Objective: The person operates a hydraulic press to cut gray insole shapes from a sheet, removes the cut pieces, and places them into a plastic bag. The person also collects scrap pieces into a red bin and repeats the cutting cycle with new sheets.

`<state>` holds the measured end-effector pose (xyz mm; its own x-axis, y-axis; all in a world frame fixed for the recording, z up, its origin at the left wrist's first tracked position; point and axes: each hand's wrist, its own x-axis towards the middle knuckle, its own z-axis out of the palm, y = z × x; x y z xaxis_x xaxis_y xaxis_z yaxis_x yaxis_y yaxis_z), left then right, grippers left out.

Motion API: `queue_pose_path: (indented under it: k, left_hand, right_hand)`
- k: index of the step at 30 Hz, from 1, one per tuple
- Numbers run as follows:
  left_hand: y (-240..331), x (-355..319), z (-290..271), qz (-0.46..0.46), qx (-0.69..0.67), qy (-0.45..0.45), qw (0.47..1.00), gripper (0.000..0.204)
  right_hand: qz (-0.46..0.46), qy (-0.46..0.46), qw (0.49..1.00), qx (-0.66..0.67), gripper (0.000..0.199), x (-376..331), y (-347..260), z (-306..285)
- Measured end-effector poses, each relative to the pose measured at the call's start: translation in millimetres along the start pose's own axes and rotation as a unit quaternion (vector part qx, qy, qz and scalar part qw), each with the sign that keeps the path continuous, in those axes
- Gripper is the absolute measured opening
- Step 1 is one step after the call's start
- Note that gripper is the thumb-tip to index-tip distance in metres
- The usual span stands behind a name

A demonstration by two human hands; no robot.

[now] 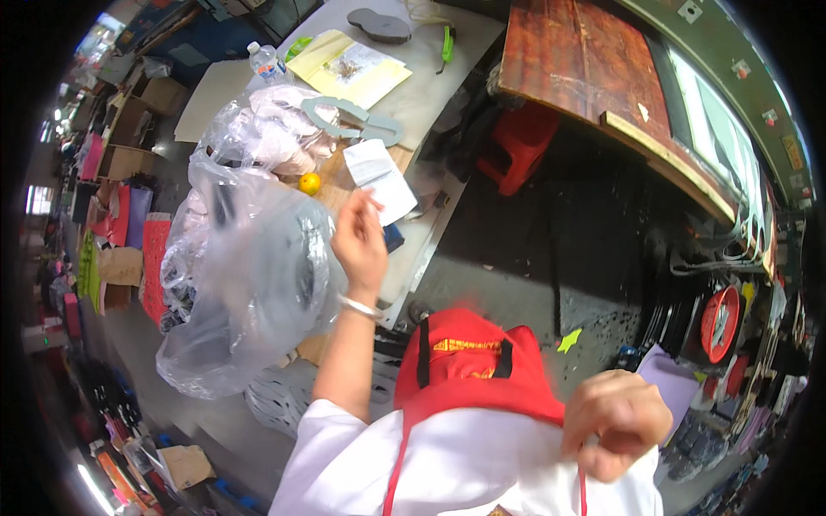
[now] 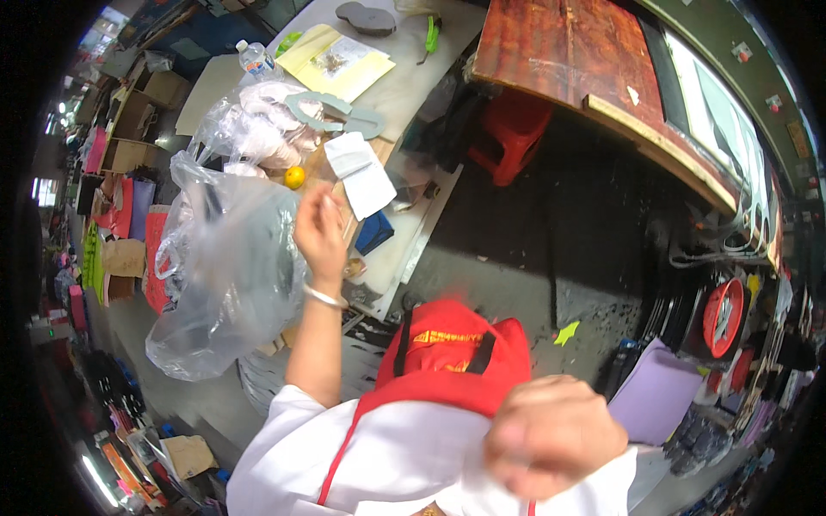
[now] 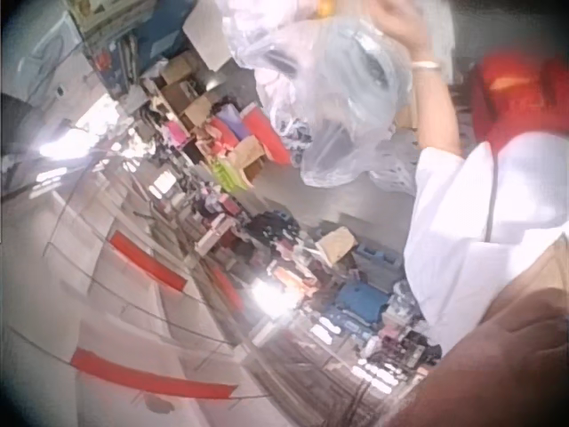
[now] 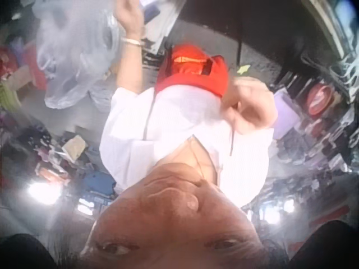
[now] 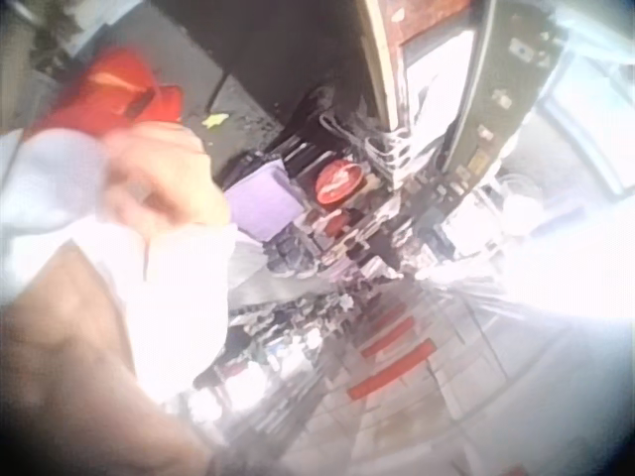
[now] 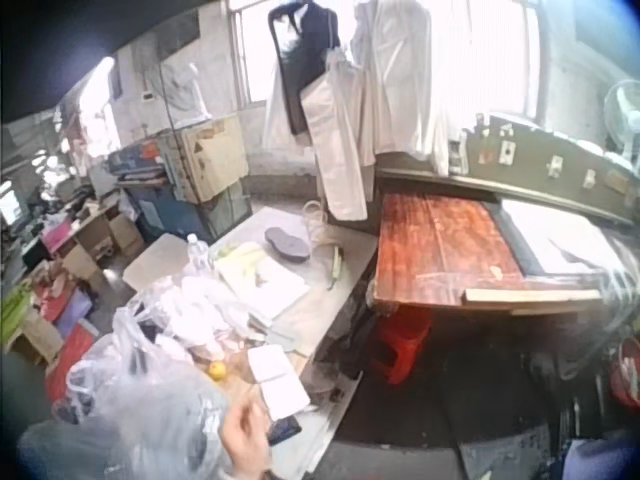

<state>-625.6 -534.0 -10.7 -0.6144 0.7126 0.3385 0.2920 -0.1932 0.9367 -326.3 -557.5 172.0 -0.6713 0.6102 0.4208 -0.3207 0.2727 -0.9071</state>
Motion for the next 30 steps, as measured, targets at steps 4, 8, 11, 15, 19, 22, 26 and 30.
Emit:
queue_pose_path:
  k: [4,8,11,15,19,22,26,30]
  left_hand:
    - [-92,69,18,-0.074,-0.054,0.081,0.993,0.025]
    - [-175,132,16,-0.148,0.077,0.144,0.975,0.031]
    - [-224,171,16,-0.203,0.150,0.180,0.951,0.036]
    - [-261,203,27,-0.218,0.155,0.265,0.926,0.034]
    - [-259,216,38,-0.213,0.158,0.358,0.895,0.034]
    - [-227,217,48,-0.200,0.084,0.320,0.922,0.029]
    - [-146,198,83,-0.127,-0.110,0.121,0.978,0.023]
    - [-59,142,143,-0.161,-0.151,-0.192,0.956,0.026]
  right_hand:
    - [0.281,0.310,0.903,-0.097,0.039,-97,13,-31]
    - [0.318,0.448,0.832,-0.074,0.033,-157,44,-43]
    - [0.369,0.553,0.747,0.003,0.032,-163,60,-35]
    - [0.396,0.549,0.735,0.032,0.029,-131,82,-24]
    - [0.432,0.472,0.766,0.057,0.032,-92,98,-32]
    - [0.433,0.463,0.772,0.047,0.033,-75,100,-45]
    - [0.412,0.507,0.756,0.025,0.032,-69,94,-56]
    - [0.396,0.523,0.754,0.037,0.030,-79,90,-55]
